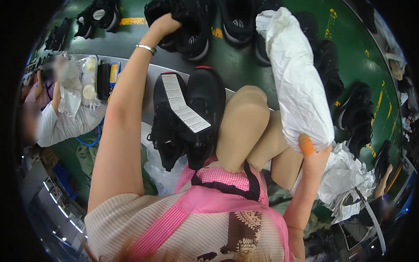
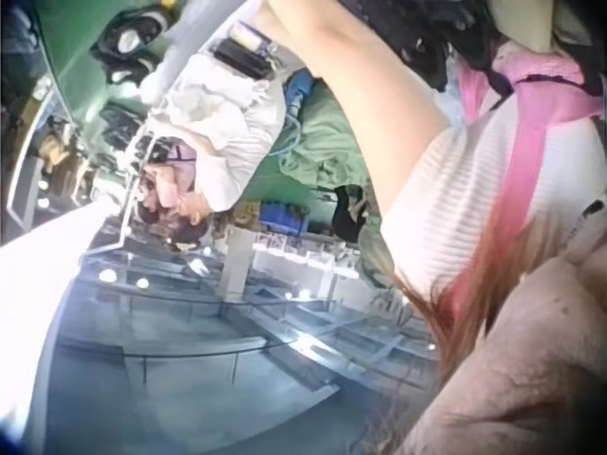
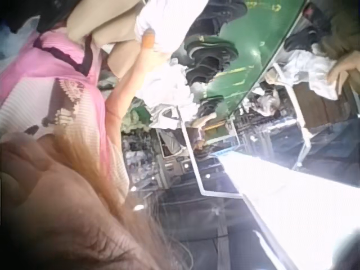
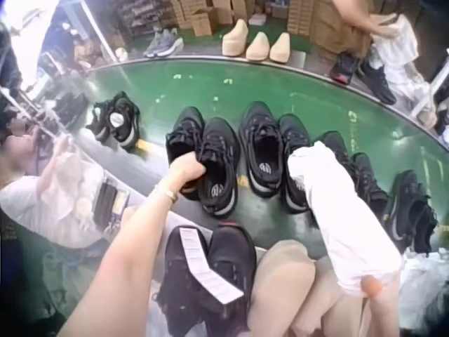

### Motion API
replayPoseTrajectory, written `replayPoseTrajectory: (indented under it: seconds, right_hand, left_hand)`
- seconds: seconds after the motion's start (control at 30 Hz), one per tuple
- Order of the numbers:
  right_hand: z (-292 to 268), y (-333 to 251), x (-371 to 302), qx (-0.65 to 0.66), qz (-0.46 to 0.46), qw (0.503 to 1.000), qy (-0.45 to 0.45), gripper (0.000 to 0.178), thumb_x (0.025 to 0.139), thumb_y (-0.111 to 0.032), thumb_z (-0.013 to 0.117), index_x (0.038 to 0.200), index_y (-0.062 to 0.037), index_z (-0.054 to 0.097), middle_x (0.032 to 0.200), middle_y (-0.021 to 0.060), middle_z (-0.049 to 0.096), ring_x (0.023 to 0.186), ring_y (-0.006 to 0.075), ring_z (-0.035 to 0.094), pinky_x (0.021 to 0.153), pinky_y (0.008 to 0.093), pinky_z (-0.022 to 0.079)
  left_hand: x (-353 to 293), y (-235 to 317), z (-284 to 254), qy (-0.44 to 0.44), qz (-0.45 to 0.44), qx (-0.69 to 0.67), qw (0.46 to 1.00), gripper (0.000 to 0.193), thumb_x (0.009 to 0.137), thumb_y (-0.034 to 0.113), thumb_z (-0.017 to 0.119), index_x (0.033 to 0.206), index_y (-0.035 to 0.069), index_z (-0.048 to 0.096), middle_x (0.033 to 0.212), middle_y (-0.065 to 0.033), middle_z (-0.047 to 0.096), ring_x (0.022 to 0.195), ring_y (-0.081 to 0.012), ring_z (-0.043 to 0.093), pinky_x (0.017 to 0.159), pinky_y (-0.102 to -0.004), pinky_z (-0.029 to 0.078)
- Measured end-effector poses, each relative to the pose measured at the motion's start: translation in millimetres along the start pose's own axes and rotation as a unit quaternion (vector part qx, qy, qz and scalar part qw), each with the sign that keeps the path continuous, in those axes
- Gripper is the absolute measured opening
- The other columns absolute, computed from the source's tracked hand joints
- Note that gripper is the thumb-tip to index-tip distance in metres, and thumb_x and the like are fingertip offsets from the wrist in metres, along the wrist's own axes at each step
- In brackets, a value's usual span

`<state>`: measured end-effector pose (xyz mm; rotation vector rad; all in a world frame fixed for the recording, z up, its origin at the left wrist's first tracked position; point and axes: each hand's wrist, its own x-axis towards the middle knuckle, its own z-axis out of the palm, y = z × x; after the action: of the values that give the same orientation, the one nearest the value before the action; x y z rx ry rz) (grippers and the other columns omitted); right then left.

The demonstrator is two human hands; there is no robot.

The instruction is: The person repeatedly picks up white tissue paper, crumples it, and inserts it into black shoes on a conveyor belt. They also handle beige shoe trees, placing them on the belt and occasionally wrapping them in paper.

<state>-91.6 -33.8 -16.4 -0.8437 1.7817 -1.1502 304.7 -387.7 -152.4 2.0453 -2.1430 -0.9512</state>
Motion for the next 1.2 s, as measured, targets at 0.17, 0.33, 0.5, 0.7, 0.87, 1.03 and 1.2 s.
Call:
replayPoseTrajectory:
  seconds: [0.17,0.33,0.5,0.7,0.87,1.03,1.2]
  right_hand:
    - [-15.3,9.0,-1.3,-0.022,0.000,1.000,0.020,0.063,0.081,-0.011,0.075,0.135,0.0041,0.046,0.128,0.0127,0.057,0.114,0.0220,0.058,0.097,0.0338,0.045]
    - [-29.3,10.0,-5.4,-0.021,0.022,0.998,0.053,0.063,0.083,-0.008,0.071,0.138,0.0041,0.042,0.133,0.0142,0.053,0.118,0.0233,0.056,0.100,0.0353,0.044]
    - [-64.9,32.2,-25.1,0.006,0.024,0.995,0.096,0.067,0.083,-0.007,0.071,0.141,0.0029,0.037,0.137,0.0161,0.050,0.121,0.0261,0.054,0.102,0.0391,0.044]
    - [-45.7,11.6,-28.0,0.051,-0.035,0.997,0.049,0.069,0.082,-0.005,0.072,0.141,0.0011,0.037,0.137,0.0155,0.050,0.120,0.0259,0.055,0.099,0.0388,0.047]
    - [-17.5,-9.6,-19.4,0.040,-0.042,0.998,0.040,0.056,0.077,-0.012,0.079,0.124,0.0047,0.054,0.103,0.0090,0.066,0.074,0.0102,0.062,0.059,0.0220,0.048]
    - [-12.4,-15.9,-6.0,0.020,-0.040,0.997,-0.070,0.051,0.078,-0.015,0.077,0.120,0.0053,0.058,0.103,0.0075,0.066,0.079,0.0096,0.062,0.063,0.0234,0.049]
    - [6.9,10.3,21.9,0.162,-0.028,0.978,-0.126,0.055,0.086,-0.022,0.069,0.131,0.0036,0.051,0.117,0.0105,0.064,0.096,0.0197,0.064,0.081,0.0298,0.052]
  left_hand:
    - [13.9,32.7,37.5,0.063,-0.019,0.001,0.998,0.043,0.079,0.023,0.063,0.112,-0.004,0.063,0.098,-0.0226,0.068,0.094,-0.0338,0.067,0.086,-0.0382,0.050]
    - [5.7,97.4,58.3,0.057,0.054,-0.011,0.997,0.034,0.075,0.019,0.055,0.098,-0.004,0.067,0.100,-0.0272,0.067,0.099,-0.0408,0.064,0.088,-0.0450,0.050]
    - [-26.1,211.4,83.0,-0.101,0.042,-0.056,0.992,0.026,0.077,0.013,0.056,0.093,-0.003,0.069,0.096,-0.0257,0.068,0.094,-0.0382,0.067,0.082,-0.0455,0.053]
    - [-25.8,234.5,142.6,-0.072,0.223,-0.086,0.968,0.041,0.081,0.030,0.061,0.097,-0.006,0.068,0.105,-0.0284,0.066,0.102,-0.0371,0.065,0.088,-0.0424,0.052]
    - [-150.9,178.4,38.2,-0.017,0.377,-0.086,0.922,0.037,0.081,0.025,0.068,0.111,0.003,0.065,0.092,-0.0148,0.065,0.083,-0.0243,0.065,0.074,-0.0322,0.051]
    - [-309.0,83.4,14.5,-0.050,0.324,0.181,0.927,0.071,0.066,0.017,0.078,0.133,0.018,0.054,0.111,-0.0129,0.055,0.101,-0.0288,0.056,0.083,-0.0397,0.049]
    - [-312.7,59.1,36.0,0.016,0.297,0.110,0.948,0.055,0.069,-0.006,0.060,0.119,0.018,0.064,0.103,-0.0092,0.057,0.095,-0.0291,0.058,0.081,-0.0360,0.051]
